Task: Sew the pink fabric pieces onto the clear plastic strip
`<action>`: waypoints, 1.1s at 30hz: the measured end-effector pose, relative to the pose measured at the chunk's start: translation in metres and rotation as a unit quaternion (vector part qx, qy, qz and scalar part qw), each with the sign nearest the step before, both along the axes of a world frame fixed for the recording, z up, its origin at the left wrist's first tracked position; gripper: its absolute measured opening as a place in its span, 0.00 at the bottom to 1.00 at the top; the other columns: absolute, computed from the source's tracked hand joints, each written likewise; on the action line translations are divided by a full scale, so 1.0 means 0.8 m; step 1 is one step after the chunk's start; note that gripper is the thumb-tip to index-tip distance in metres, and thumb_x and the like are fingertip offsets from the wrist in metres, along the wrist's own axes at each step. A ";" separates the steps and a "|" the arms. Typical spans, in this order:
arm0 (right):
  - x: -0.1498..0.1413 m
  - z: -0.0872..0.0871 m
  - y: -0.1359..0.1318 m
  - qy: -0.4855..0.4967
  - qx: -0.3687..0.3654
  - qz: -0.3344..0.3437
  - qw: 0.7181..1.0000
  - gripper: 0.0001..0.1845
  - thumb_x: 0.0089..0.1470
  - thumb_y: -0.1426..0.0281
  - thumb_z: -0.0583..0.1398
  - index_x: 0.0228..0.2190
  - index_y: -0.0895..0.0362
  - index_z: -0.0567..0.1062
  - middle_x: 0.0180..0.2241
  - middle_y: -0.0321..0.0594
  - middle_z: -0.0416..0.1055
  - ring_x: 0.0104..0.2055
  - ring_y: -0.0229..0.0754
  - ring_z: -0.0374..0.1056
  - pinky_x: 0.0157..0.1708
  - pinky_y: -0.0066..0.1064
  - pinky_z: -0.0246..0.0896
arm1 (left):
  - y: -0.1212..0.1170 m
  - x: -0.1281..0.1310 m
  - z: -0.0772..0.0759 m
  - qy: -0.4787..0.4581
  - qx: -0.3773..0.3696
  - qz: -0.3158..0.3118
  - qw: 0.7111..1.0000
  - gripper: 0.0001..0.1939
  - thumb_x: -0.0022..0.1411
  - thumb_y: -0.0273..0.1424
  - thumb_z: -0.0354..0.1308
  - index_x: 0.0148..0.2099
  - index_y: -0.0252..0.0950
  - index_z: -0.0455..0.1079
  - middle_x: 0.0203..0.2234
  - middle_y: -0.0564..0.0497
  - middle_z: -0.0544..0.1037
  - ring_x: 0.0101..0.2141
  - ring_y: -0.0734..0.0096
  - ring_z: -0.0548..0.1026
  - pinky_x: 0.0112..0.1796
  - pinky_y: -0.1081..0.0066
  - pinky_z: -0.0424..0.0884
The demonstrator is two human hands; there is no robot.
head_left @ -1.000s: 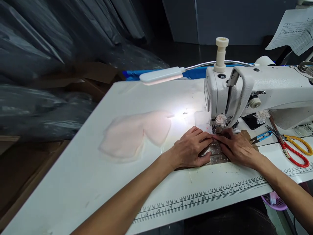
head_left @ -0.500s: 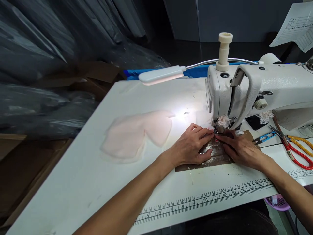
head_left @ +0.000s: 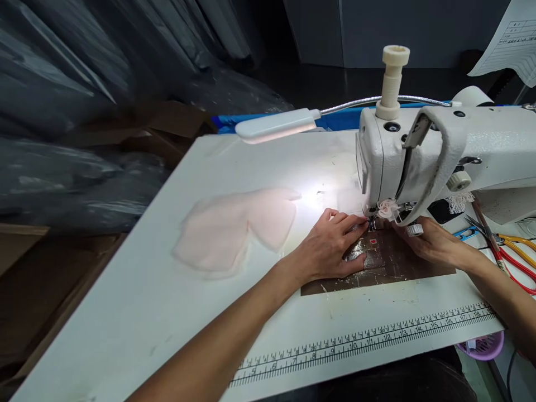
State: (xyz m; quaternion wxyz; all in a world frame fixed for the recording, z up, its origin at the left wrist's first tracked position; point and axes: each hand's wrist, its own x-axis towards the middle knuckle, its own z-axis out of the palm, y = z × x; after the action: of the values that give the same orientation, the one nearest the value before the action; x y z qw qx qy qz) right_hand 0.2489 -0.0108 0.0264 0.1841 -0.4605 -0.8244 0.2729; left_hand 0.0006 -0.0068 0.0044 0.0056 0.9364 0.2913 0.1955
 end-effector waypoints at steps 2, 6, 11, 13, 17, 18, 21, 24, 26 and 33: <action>-0.001 -0.007 0.006 0.007 0.013 -0.020 1.000 0.14 0.62 0.70 0.48 0.28 0.56 0.69 0.31 0.44 0.72 0.33 0.45 0.68 0.37 0.36 0.66 | 0.000 -0.001 0.000 0.004 -0.004 0.004 1.000 0.19 0.63 0.39 0.53 0.50 0.32 0.72 0.45 0.42 0.78 0.37 0.60 0.74 0.43 0.56 0.64; -0.002 -0.016 0.006 0.042 0.039 -0.051 0.997 0.13 0.62 0.66 0.49 0.30 0.56 0.70 0.33 0.45 0.72 0.36 0.47 0.69 0.37 0.36 0.66 | 0.001 -0.002 -0.002 0.007 -0.014 0.010 1.000 0.19 0.63 0.40 0.53 0.51 0.35 0.72 0.47 0.42 0.77 0.37 0.60 0.73 0.43 0.56 0.64; 0.000 -0.013 -0.007 0.077 0.011 -0.044 0.996 0.14 0.63 0.61 0.53 0.35 0.56 0.72 0.38 0.45 0.73 0.40 0.47 0.70 0.40 0.36 0.67 | 0.001 -0.002 -0.006 -0.017 -0.005 0.011 1.000 0.20 0.63 0.39 0.52 0.52 0.33 0.69 0.46 0.40 0.75 0.39 0.57 0.72 0.42 0.56 0.63; 0.000 -0.012 -0.008 0.085 0.016 -0.049 0.995 0.12 0.62 0.62 0.53 0.36 0.56 0.72 0.38 0.44 0.73 0.40 0.47 0.70 0.40 0.36 0.67 | 0.000 -0.002 -0.006 -0.021 -0.011 0.023 0.999 0.21 0.63 0.40 0.51 0.54 0.33 0.66 0.45 0.39 0.75 0.42 0.55 0.72 0.43 0.54 0.64; 0.002 -0.010 -0.002 0.090 0.032 -0.050 0.994 0.13 0.60 0.63 0.51 0.29 0.56 0.70 0.31 0.41 0.71 0.34 0.43 0.68 0.34 0.32 0.64 | -0.002 -0.001 0.000 -0.022 -0.057 0.048 0.997 0.26 0.64 0.39 0.50 0.59 0.30 0.59 0.44 0.39 0.74 0.46 0.52 0.71 0.48 0.52 0.63; 0.002 -0.009 -0.001 0.091 0.033 -0.050 0.994 0.14 0.59 0.63 0.51 0.27 0.56 0.69 0.30 0.40 0.70 0.32 0.42 0.67 0.33 0.32 0.63 | -0.002 0.000 0.002 -0.018 -0.072 0.049 0.996 0.26 0.64 0.39 0.50 0.60 0.29 0.57 0.45 0.39 0.73 0.47 0.53 0.71 0.50 0.52 0.63; 0.004 -0.010 0.002 0.100 0.018 -0.059 0.993 0.14 0.57 0.62 0.51 0.26 0.56 0.68 0.27 0.39 0.68 0.29 0.40 0.65 0.31 0.30 0.60 | -0.001 0.002 0.005 0.008 -0.111 0.055 0.992 0.26 0.66 0.42 0.49 0.60 0.30 0.57 0.45 0.40 0.74 0.49 0.53 0.71 0.53 0.53 0.61; 0.005 -0.014 0.002 0.128 -0.019 -0.083 0.988 0.15 0.56 0.60 0.53 0.26 0.56 0.69 0.27 0.38 0.68 0.30 0.41 0.65 0.31 0.30 0.60 | -0.006 0.003 0.005 0.038 -0.113 0.076 0.990 0.26 0.68 0.45 0.48 0.59 0.30 0.59 0.45 0.39 0.74 0.51 0.52 0.70 0.55 0.53 0.60; 0.006 -0.016 0.004 0.174 -0.054 -0.104 0.978 0.18 0.55 0.55 0.54 0.27 0.56 0.70 0.27 0.39 0.69 0.31 0.41 0.65 0.32 0.31 0.61 | -0.011 0.004 0.004 0.056 -0.079 0.092 0.991 0.27 0.69 0.45 0.47 0.59 0.29 0.59 0.46 0.38 0.74 0.50 0.51 0.70 0.53 0.53 0.61; 0.000 0.006 0.014 0.285 -0.159 -0.206 0.923 0.23 0.45 0.50 0.63 0.18 0.54 0.65 0.20 0.36 0.67 0.28 0.41 0.68 0.27 0.29 0.66 | 0.014 0.013 0.015 0.125 0.066 0.071 0.987 0.17 0.71 0.21 0.39 0.43 0.31 0.70 0.36 0.43 0.76 0.38 0.62 0.71 0.39 0.65 0.62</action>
State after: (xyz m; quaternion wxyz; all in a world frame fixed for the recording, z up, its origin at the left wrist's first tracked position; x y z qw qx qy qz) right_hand 0.2490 0.0002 0.0312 0.3875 -0.5460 -0.5701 0.4761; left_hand 0.0113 0.0041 0.0165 -0.1068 0.9287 0.3421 0.0951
